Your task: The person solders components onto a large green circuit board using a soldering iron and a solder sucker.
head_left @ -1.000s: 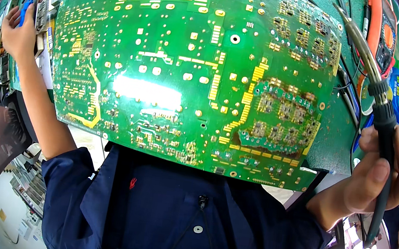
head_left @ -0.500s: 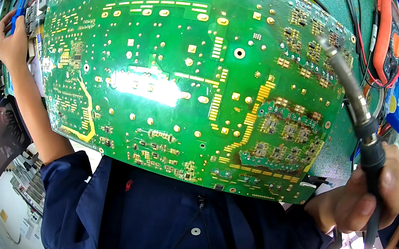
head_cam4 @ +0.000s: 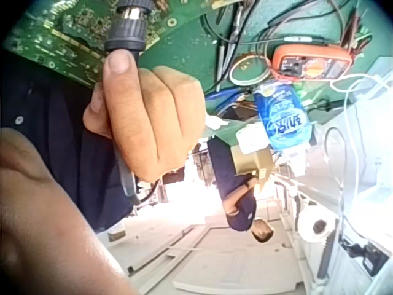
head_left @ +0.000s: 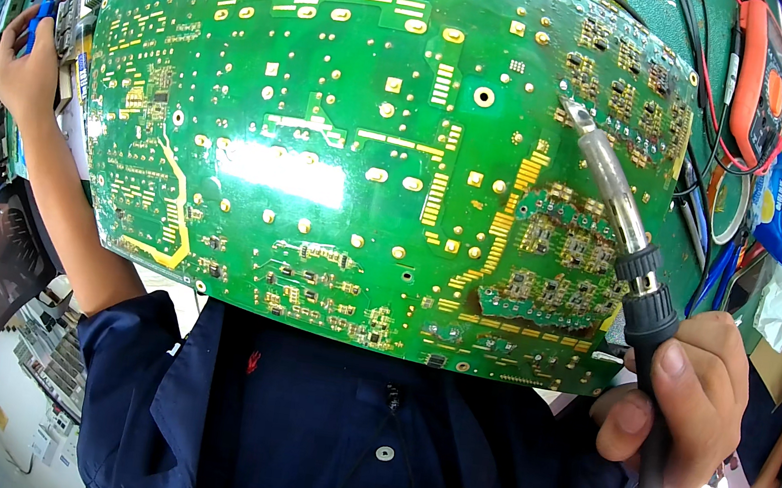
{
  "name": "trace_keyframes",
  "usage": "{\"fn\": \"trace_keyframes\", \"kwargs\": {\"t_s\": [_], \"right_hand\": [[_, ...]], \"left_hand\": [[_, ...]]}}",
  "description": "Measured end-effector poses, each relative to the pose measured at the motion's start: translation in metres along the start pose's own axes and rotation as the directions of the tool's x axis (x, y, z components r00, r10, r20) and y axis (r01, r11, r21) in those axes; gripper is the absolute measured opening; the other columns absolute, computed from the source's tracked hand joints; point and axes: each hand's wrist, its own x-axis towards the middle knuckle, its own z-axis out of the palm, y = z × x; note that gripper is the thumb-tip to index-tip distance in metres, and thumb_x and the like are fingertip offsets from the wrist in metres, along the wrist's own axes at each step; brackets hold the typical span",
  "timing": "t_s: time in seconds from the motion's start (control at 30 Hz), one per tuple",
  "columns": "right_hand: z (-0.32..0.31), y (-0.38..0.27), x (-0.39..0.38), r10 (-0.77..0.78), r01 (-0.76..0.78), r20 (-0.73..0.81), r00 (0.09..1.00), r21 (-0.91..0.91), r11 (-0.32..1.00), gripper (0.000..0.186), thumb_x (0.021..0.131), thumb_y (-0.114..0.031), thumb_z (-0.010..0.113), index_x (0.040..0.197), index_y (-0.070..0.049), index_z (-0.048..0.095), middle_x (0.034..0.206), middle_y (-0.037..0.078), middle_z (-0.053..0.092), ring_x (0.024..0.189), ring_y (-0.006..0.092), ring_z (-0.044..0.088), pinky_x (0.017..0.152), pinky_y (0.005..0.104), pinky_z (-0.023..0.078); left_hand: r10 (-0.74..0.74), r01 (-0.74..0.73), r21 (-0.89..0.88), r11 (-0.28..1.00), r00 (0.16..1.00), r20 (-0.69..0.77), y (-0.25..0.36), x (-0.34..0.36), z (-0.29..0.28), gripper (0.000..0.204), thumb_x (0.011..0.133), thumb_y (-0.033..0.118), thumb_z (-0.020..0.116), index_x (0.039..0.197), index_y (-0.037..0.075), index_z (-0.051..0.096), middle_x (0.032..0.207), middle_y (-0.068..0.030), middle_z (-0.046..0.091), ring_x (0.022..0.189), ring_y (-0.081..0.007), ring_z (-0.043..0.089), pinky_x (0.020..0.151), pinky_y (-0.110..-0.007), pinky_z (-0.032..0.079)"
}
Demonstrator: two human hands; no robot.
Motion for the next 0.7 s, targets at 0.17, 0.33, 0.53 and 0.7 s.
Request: {"fn": "trace_keyframes", "kwargs": {"t_s": [0.17,0.33,0.53,0.7], "right_hand": [[0.002,0.003,-0.001,0.011,-0.01,-0.029,1.0,0.041,0.999,0.032,0.092,-0.013,0.051,0.117,0.007,0.051,0.06,0.009,0.053,0.051,0.0168,0.046,0.044,0.0291,0.032],[0.004,0.004,-0.001,0.051,-0.049,-0.019,0.999,0.1,0.994,0.038,0.084,-0.007,0.056,0.12,0.003,0.051,0.061,0.008,0.052,0.051,0.0169,0.046,0.046,0.0298,0.035],[-0.002,-0.005,0.001,0.13,-0.131,0.017,0.991,0.137,0.982,0.051,0.071,0.006,0.066,0.119,0.0,0.052,0.067,0.007,0.053,0.055,0.0192,0.049,0.05,0.0314,0.04],[0.003,-0.004,-0.001,0.08,-0.069,-0.083,0.993,0.131,0.989,0.038,0.075,0.005,0.061,0.113,0.007,0.053,0.062,0.009,0.053,0.05,0.0195,0.049,0.047,0.031,0.04]], "left_hand": [[-0.011,0.011,0.013,1.0,1.0,-0.005,-0.011,0.0,-0.002,0.031,0.078,0.027,0.067,0.105,0.012,0.072,0.099,-0.0064,0.069,0.093,-0.0161,0.063,0.083,-0.03,0.048],[-0.031,0.034,0.066,0.997,0.998,-0.046,-0.005,-0.003,-0.007,0.032,0.078,0.027,0.067,0.106,0.012,0.071,0.099,-0.0064,0.07,0.094,-0.0162,0.064,0.084,-0.029,0.047],[-0.051,0.048,-0.043,0.998,0.997,-0.064,-0.002,-0.002,-0.004,0.031,0.078,0.026,0.067,0.105,0.011,0.071,0.099,-0.0056,0.07,0.093,-0.0152,0.064,0.083,-0.029,0.048],[0.034,-0.036,-0.012,0.999,0.994,-0.105,0.007,-0.003,-0.005,0.029,0.081,0.023,0.067,0.105,0.007,0.07,0.097,-0.0063,0.069,0.091,-0.0148,0.063,0.081,-0.028,0.048]]}}
